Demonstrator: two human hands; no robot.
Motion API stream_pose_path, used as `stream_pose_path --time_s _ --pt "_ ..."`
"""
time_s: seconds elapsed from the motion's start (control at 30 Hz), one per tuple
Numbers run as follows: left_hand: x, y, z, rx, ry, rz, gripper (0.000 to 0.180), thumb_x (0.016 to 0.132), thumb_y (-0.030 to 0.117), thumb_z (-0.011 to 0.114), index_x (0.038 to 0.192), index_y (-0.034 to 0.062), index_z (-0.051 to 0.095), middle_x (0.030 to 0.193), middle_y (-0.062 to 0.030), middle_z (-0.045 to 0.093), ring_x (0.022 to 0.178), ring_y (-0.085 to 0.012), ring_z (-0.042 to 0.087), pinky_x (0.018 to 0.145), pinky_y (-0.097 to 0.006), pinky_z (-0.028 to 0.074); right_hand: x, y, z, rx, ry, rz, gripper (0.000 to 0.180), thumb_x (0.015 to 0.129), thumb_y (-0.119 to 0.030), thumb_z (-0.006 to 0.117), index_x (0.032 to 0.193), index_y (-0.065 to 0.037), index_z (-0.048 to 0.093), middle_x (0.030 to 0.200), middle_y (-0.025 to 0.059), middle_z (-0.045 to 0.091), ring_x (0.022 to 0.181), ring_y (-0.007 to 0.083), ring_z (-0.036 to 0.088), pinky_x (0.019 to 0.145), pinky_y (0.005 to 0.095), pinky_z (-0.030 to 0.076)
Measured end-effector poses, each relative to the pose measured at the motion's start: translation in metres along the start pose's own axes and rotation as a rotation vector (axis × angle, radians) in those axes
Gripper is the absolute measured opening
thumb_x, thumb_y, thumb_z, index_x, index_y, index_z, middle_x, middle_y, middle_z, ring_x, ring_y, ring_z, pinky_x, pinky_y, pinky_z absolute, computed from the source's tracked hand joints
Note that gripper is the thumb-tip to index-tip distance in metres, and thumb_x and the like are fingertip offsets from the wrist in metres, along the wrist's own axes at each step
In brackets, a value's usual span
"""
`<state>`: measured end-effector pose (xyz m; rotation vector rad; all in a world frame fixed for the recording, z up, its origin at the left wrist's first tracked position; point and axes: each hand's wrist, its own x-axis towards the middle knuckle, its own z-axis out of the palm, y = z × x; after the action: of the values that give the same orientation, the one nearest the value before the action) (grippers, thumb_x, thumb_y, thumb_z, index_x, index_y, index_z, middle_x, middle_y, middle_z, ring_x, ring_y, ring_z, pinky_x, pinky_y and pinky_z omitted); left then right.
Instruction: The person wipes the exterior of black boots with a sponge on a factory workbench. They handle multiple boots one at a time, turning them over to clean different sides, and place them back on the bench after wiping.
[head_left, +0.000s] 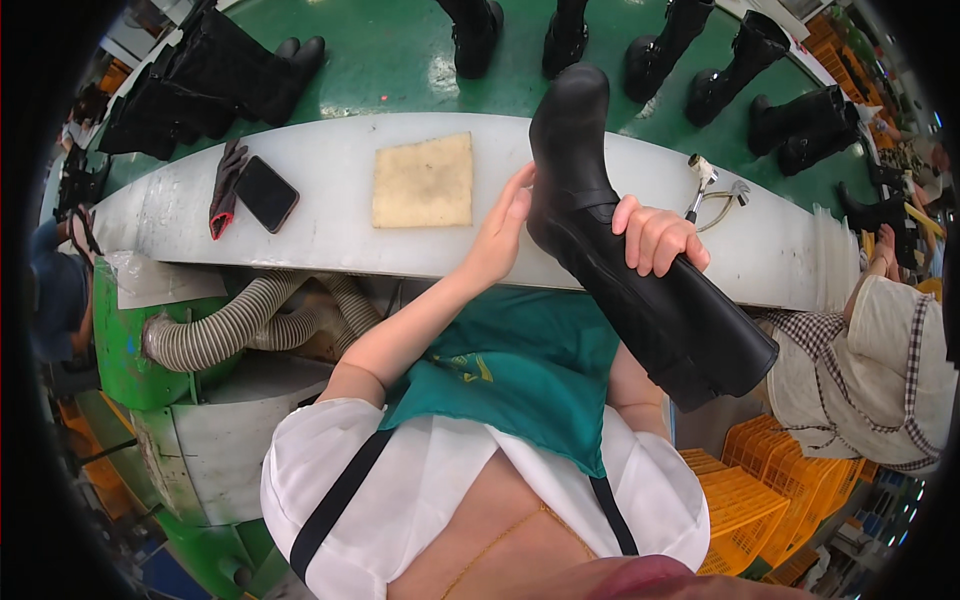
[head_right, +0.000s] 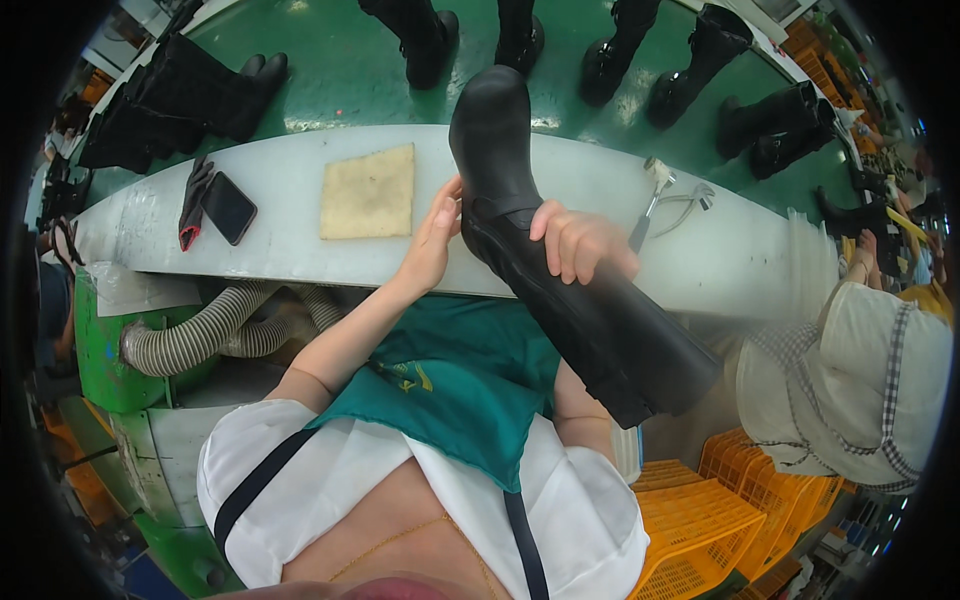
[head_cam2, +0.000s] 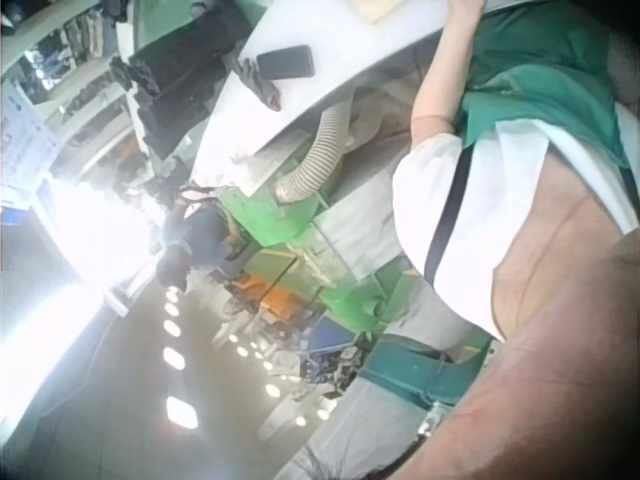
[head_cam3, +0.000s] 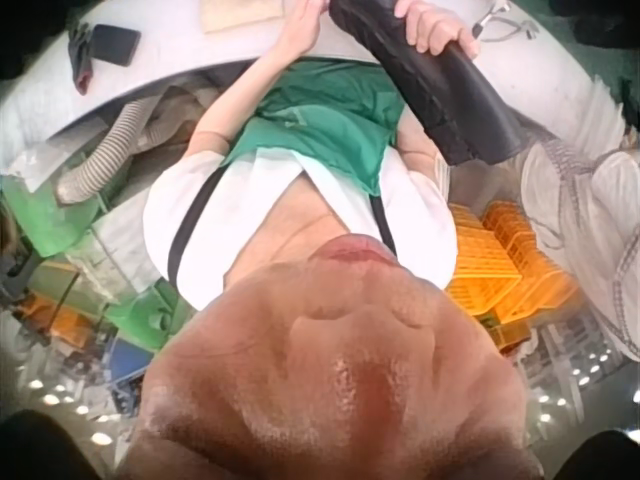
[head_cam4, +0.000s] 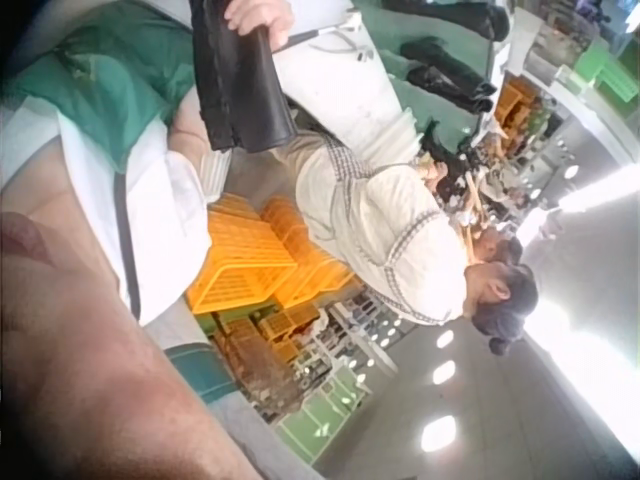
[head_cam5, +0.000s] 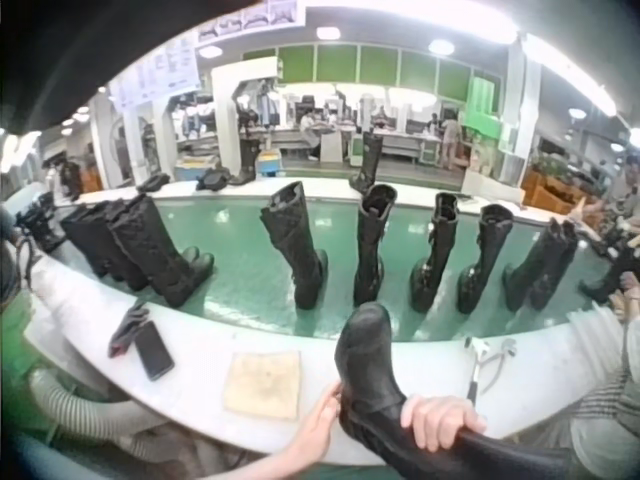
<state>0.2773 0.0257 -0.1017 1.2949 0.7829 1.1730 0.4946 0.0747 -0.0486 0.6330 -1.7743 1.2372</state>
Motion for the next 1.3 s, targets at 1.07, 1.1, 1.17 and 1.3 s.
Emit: stream_pose_path --time_s 1.07,1.1,1.17,1.3 --pt "0.001 0.080 -0.004 -0.909 0.036 -0.555 0.062 0.098 0.051 0.026 0.142 0.0087 0.029 0.144 -0.0124 0.034 0.130 -0.0328 0.037 0.108 -0.048 0.033 0.083 0.072 -0.003 -0.303 1.043 0.789 0.045 0.098 -0.045 0.039 0.114 -0.004 0.051 0.101 0.0008 0.056 0.092 0.0076 0.051 0.082 0.0239 0.042" --pt "-0.001 0.079 -0.004 -0.760 0.079 -0.464 0.062 0.098 0.052 0.025 0.143 0.0092 0.028 0.144 -0.0118 0.034 0.131 -0.0313 0.036 0.109 -0.046 0.031 0.083 0.074 -0.001 -0.314 1.043 0.777 0.045 0.098 -0.046 0.040 0.109 -0.004 0.052 0.094 -0.0001 0.056 0.084 0.0064 0.051 0.076 0.0226 0.042" --pt "-0.005 0.075 -0.004 -0.461 0.157 -0.282 0.063 0.098 0.053 0.022 0.144 0.0102 0.026 0.145 -0.0104 0.033 0.133 -0.0284 0.034 0.111 -0.043 0.027 0.080 0.079 0.000 -0.366 1.028 0.759 0.043 0.098 -0.045 0.041 0.107 -0.004 0.052 0.093 -0.0005 0.056 0.084 0.0061 0.051 0.076 0.0221 0.042" --pt "-0.001 0.074 -0.003 -0.387 -0.061 -0.069 0.064 0.098 0.053 0.020 0.147 0.0113 0.015 0.149 -0.0093 0.026 0.137 -0.0253 0.027 0.111 -0.040 0.025 0.093 0.072 0.000 -0.255 1.117 0.761 0.041 0.097 -0.044 0.043 0.104 -0.004 0.053 0.090 -0.0005 0.057 0.083 0.0062 0.052 0.074 0.0218 0.042"
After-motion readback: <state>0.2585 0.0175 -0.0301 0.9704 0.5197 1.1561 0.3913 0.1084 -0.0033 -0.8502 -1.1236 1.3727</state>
